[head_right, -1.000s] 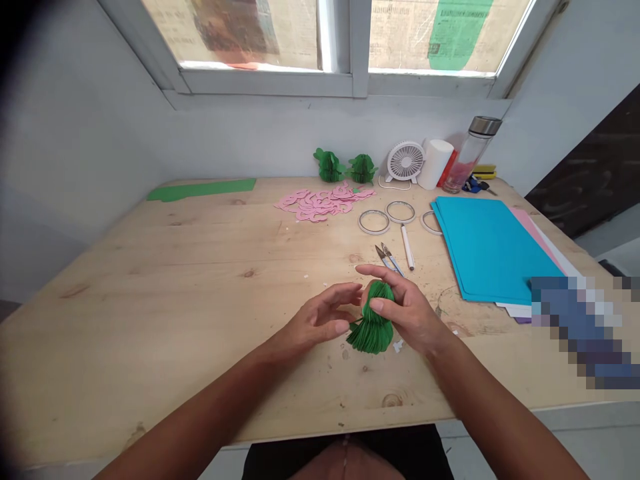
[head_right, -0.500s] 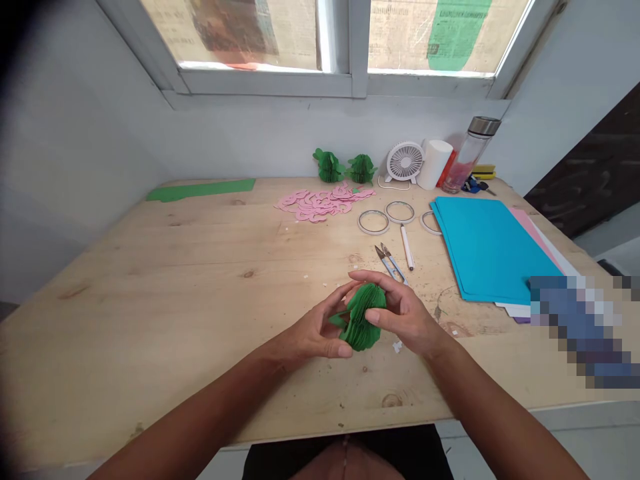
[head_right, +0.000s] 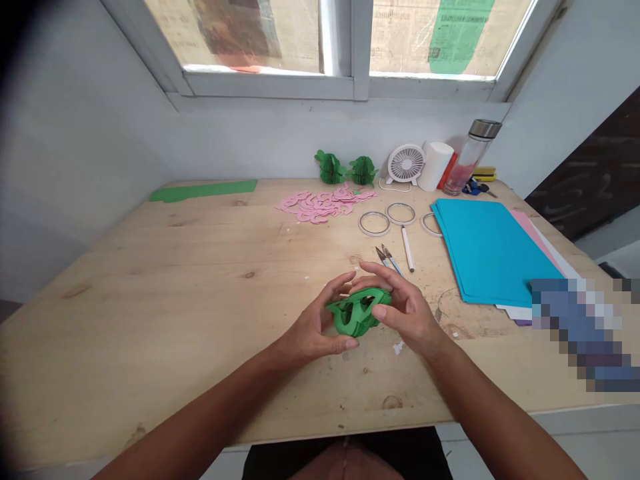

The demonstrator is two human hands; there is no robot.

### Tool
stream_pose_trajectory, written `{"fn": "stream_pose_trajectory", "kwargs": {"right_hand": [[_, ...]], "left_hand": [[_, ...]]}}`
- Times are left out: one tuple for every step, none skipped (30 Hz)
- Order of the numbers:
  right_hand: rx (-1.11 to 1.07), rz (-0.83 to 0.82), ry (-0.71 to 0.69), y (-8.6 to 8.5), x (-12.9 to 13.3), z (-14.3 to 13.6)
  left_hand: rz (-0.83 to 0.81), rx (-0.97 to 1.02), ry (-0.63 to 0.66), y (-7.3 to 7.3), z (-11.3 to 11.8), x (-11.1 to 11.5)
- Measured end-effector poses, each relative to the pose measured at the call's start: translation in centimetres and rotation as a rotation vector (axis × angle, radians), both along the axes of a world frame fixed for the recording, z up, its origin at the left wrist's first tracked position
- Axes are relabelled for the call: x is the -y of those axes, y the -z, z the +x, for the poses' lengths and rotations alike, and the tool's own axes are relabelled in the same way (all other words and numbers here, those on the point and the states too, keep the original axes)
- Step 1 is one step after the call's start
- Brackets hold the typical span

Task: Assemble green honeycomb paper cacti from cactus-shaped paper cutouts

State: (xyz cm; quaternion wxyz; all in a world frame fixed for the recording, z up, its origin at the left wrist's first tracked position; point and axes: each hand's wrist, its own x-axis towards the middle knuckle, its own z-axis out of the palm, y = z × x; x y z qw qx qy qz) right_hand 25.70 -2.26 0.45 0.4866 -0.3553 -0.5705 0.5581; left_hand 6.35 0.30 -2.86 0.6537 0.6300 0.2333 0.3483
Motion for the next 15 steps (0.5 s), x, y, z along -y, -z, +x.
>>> {"fn": "stream_pose_trajectory", "kwargs": {"right_hand": [[0.001,0.017,0.007,0.0,-0.01,0.02],[0.004,0.035,0.013,0.0,-0.02,0.04],[0.01,0.052,0.018,0.01,-0.05,0.06],[0.015,0.069,0.022,0.03,-0.09,0.08],[0.019,0.086,0.026,0.07,-0.13,0.11],[0.022,0.101,0.031,0.13,-0.17,0.13],[0.023,0.115,0.037,0.19,-0.21,0.15],[0.023,0.125,0.045,0.25,-0.24,0.16],[0.025,0.131,0.054,0.3,-0.26,0.17],[0.027,0.132,0.064,0.34,-0.28,0.17],[0.03,0.131,0.075,0.36,-0.29,0.16],[0.033,0.128,0.084,0.38,-0.3,0.14],[0.035,0.124,0.092,0.39,-0.31,0.12],[0.036,0.119,0.101,0.4,-0.32,0.09],[0.036,0.112,0.11,0.42,-0.33,0.06]], "left_hand": [[0.012,0.006,0.001,0.06,0.01,0.01],[0.024,0.014,-0.002,0.14,0.01,0.0],[0.035,0.022,-0.008,0.23,0.02,0.0],[0.047,0.027,-0.014,0.32,0.02,-0.01],[0.057,0.03,-0.019,0.4,0.02,-0.01],[0.066,0.029,-0.024,0.46,0.02,-0.01],[0.075,0.025,-0.031,0.51,0.01,-0.01],[0.081,0.02,-0.039,0.55,0.01,0.0],[0.084,0.018,-0.05,0.57,0.01,0.01],[0.083,0.019,-0.061,0.6,0.01,0.02],[0.079,0.026,-0.074,0.62,0.02,0.03],[0.072,0.036,-0.084,0.64,0.04,0.05],[0.063,0.049,-0.093,0.67,0.06,0.05],[0.05,0.065,-0.099,0.7,0.09,0.06],[0.035,0.082,-0.106,0.73,0.13,0.06]]}}
